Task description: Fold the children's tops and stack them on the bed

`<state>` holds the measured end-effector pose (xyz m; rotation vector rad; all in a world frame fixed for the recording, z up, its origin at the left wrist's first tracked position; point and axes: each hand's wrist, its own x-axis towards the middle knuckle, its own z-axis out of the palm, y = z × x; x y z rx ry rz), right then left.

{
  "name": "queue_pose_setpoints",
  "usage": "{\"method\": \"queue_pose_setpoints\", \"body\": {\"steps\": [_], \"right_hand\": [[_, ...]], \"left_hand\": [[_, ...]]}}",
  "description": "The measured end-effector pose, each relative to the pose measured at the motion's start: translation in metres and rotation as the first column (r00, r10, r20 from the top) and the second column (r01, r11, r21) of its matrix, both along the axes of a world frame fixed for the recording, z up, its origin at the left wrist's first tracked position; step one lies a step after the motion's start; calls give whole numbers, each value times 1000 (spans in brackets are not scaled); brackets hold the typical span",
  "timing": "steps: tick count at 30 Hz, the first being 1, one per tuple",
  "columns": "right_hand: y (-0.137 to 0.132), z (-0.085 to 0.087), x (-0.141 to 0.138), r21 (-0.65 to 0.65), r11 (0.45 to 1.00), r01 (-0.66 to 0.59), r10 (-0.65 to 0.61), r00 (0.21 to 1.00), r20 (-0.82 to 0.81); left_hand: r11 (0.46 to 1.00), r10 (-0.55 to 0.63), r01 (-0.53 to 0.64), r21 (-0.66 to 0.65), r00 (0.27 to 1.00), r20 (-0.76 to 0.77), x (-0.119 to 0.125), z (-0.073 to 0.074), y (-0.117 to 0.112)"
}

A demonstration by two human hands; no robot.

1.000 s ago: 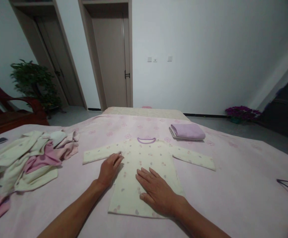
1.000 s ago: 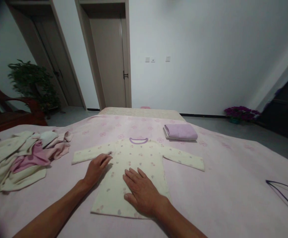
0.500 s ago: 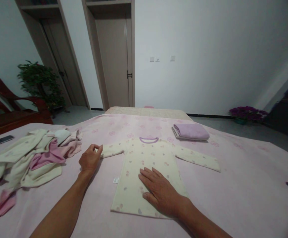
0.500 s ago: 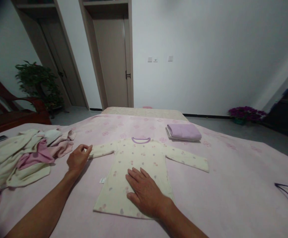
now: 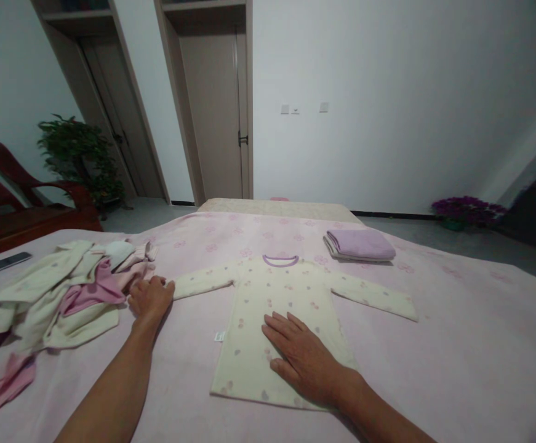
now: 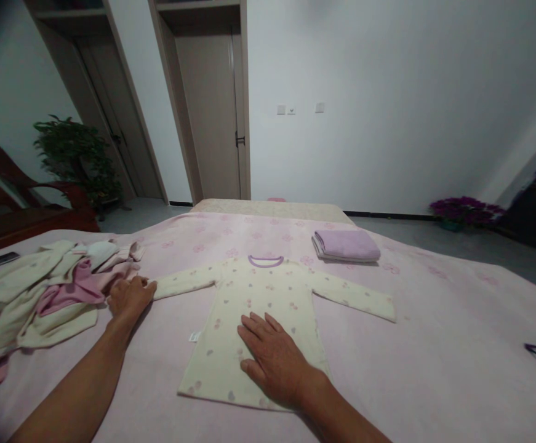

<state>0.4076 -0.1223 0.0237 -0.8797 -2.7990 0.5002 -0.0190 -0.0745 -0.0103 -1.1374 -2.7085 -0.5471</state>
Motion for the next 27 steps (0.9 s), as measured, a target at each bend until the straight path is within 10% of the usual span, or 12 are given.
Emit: {"method": "queue_pose_setpoints", "body": {"steps": [11,17,23,27], "right_hand": [[0,1,0,-14,1000,8,-8,1000,5],[-1,3,0,-8,1000,6,-6,1000,11],[0,3,0,-9,1000,7,-7,1000,4],[0,3,0,-11,1000,9,-9,1000,9]], "left_hand": [[981,-81,56,185,988,130,-7,4,13],[959,-176,193,206,979,-98,-2,5,10],[673,-704,704,227,703,-94,63,12,13],[562,-812,814,145,577,-88,90,5,12]]}}
